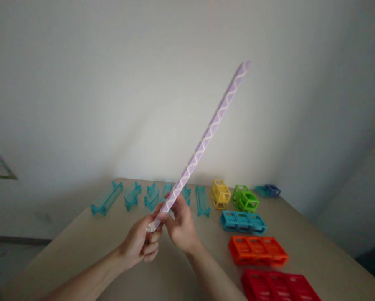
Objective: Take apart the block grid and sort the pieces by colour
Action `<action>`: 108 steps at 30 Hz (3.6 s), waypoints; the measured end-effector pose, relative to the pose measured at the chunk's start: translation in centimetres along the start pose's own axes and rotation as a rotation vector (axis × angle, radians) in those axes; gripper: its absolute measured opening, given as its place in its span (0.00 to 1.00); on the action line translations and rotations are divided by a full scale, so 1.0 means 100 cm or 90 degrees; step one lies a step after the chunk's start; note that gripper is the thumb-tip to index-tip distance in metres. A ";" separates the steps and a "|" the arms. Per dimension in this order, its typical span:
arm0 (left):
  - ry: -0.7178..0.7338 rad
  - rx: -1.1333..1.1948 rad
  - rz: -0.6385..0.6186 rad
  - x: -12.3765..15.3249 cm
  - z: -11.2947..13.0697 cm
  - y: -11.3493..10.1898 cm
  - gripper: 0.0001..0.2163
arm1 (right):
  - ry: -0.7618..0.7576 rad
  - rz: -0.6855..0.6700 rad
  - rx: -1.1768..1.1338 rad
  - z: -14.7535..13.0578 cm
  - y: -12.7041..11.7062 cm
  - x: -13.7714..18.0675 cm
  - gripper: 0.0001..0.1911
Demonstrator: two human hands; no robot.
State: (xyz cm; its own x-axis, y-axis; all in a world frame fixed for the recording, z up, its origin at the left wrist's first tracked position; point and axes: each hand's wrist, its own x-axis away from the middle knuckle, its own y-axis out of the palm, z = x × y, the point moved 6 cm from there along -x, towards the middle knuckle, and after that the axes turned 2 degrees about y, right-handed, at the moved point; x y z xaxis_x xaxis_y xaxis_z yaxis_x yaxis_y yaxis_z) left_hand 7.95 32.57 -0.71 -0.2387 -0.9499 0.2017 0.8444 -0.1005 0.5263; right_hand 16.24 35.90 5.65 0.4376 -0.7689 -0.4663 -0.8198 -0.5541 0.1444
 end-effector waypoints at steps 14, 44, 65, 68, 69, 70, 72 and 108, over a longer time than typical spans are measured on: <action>-0.155 0.025 -0.131 0.011 -0.001 0.002 0.23 | 0.066 -0.116 -0.227 0.003 0.015 0.000 0.21; 0.213 -0.094 0.092 0.003 0.031 -0.006 0.17 | -0.081 0.076 0.179 0.008 -0.013 0.007 0.11; 0.386 -0.478 0.012 0.014 0.041 0.001 0.17 | 0.064 0.065 -0.158 0.010 -0.010 -0.004 0.18; 0.464 -0.600 0.093 0.021 0.049 0.000 0.15 | 0.065 0.047 -0.163 0.012 -0.009 -0.005 0.16; 0.468 -0.602 0.095 0.021 0.048 0.000 0.16 | 0.064 0.039 -0.174 0.013 -0.007 -0.005 0.16; 0.456 -0.575 0.090 0.021 0.045 0.001 0.16 | 0.062 0.034 -0.185 0.013 -0.006 -0.005 0.17; 0.402 -0.450 0.075 0.016 0.037 0.001 0.17 | 0.055 0.039 -0.199 0.013 -0.004 -0.004 0.16; 0.199 -0.322 -0.163 0.011 0.036 0.001 0.18 | 0.136 -0.026 -0.271 0.008 0.003 -0.006 0.16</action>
State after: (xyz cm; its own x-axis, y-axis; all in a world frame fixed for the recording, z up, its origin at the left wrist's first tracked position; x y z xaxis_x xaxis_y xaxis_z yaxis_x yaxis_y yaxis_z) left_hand 6.07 32.57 2.51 -0.3758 -0.9113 -0.1684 0.9194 -0.3894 0.0555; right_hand 15.48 36.44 5.24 0.5690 -0.7671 -0.2963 -0.5953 -0.6328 0.4952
